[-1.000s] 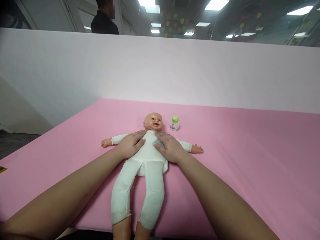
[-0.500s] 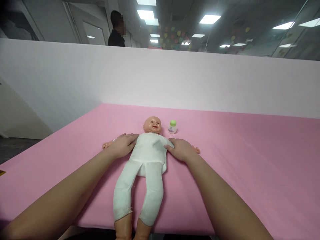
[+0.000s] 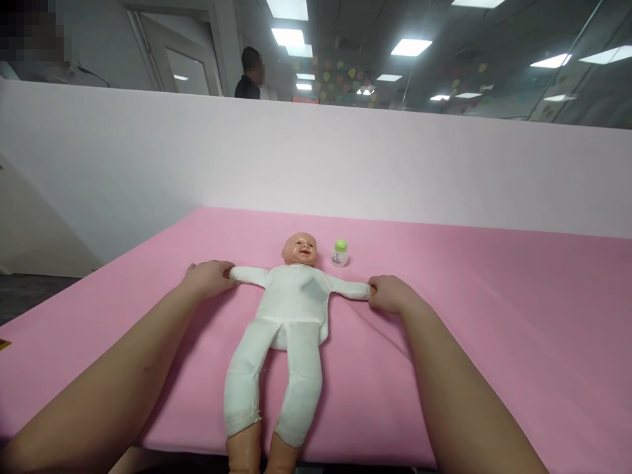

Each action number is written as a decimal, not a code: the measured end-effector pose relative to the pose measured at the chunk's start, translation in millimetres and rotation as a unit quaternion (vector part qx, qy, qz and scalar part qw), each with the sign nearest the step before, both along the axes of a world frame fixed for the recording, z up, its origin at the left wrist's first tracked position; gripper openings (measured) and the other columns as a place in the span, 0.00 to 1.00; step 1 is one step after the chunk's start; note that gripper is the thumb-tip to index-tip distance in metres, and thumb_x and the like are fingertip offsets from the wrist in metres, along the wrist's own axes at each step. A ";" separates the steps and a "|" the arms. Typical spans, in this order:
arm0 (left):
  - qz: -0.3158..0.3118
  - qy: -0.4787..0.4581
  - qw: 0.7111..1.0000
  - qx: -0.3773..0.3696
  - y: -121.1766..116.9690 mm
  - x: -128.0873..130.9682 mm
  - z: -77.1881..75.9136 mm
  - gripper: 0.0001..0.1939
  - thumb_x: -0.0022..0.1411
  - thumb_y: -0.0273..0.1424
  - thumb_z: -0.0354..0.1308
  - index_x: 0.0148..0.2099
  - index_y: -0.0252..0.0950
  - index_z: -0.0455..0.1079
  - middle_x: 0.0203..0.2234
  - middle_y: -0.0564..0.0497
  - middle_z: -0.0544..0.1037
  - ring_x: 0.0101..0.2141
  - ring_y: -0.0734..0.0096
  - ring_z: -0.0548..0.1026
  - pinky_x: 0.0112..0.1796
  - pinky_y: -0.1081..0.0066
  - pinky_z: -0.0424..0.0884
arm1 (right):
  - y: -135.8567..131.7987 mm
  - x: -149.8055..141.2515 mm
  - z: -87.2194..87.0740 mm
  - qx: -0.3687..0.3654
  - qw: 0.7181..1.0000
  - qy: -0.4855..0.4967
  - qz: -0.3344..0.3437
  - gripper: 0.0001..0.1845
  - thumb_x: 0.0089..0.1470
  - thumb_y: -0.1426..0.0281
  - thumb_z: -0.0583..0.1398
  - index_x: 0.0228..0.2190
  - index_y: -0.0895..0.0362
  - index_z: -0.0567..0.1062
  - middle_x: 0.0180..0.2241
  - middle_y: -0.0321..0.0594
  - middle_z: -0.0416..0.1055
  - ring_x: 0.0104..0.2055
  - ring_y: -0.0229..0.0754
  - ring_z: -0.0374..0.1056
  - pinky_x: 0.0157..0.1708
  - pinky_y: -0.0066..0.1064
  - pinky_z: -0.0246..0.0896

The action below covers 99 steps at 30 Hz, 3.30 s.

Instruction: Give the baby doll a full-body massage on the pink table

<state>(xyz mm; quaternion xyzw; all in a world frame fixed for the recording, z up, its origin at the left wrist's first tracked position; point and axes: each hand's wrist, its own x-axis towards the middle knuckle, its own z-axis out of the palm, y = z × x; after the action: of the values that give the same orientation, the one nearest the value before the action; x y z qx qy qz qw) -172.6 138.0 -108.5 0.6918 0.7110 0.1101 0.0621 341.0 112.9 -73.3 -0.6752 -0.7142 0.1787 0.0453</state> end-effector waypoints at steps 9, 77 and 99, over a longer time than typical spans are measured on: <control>0.038 -0.277 0.960 0.026 -0.2 -8.9 -3.4 0.28 0.43 0.45 0.75 0.46 0.41 0.78 0.38 0.46 0.83 0.38 0.53 0.79 0.38 0.64 0.70 | 3.8 19.7 -4.7 -0.025 0.953 0.302 -0.019 0.16 0.46 0.60 0.71 0.31 0.55 0.75 0.28 0.36 0.71 0.27 0.38 0.62 0.27 0.30 0.54; 0.086 -0.700 0.707 0.039 30.8 -18.7 -43.5 0.20 0.55 0.19 0.65 0.52 0.29 0.75 0.35 0.40 0.79 0.27 0.68 0.78 0.30 0.66 0.81 | 46.5 52.7 -69.9 -0.078 0.755 0.648 -0.067 0.21 0.51 0.70 0.73 0.48 0.54 0.79 0.40 0.44 0.74 0.35 0.39 0.69 0.30 0.29 0.69; 0.111 -0.690 0.715 0.027 30.4 -17.9 -38.9 0.18 0.57 0.22 0.63 0.51 0.29 0.74 0.34 0.40 0.80 0.25 0.68 0.78 0.31 0.66 0.81 | 48.2 41.2 -69.9 -0.028 0.773 0.623 -0.114 0.14 0.55 0.62 0.71 0.40 0.56 0.80 0.31 0.43 0.73 0.25 0.36 0.62 0.19 0.27 0.59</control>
<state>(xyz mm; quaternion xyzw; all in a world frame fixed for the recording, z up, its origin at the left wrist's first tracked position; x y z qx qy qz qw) -190.5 168.5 -147.5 0.3412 0.5393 0.5821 0.5039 382.3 161.1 -143.2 -0.4935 -0.4417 0.5739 0.4817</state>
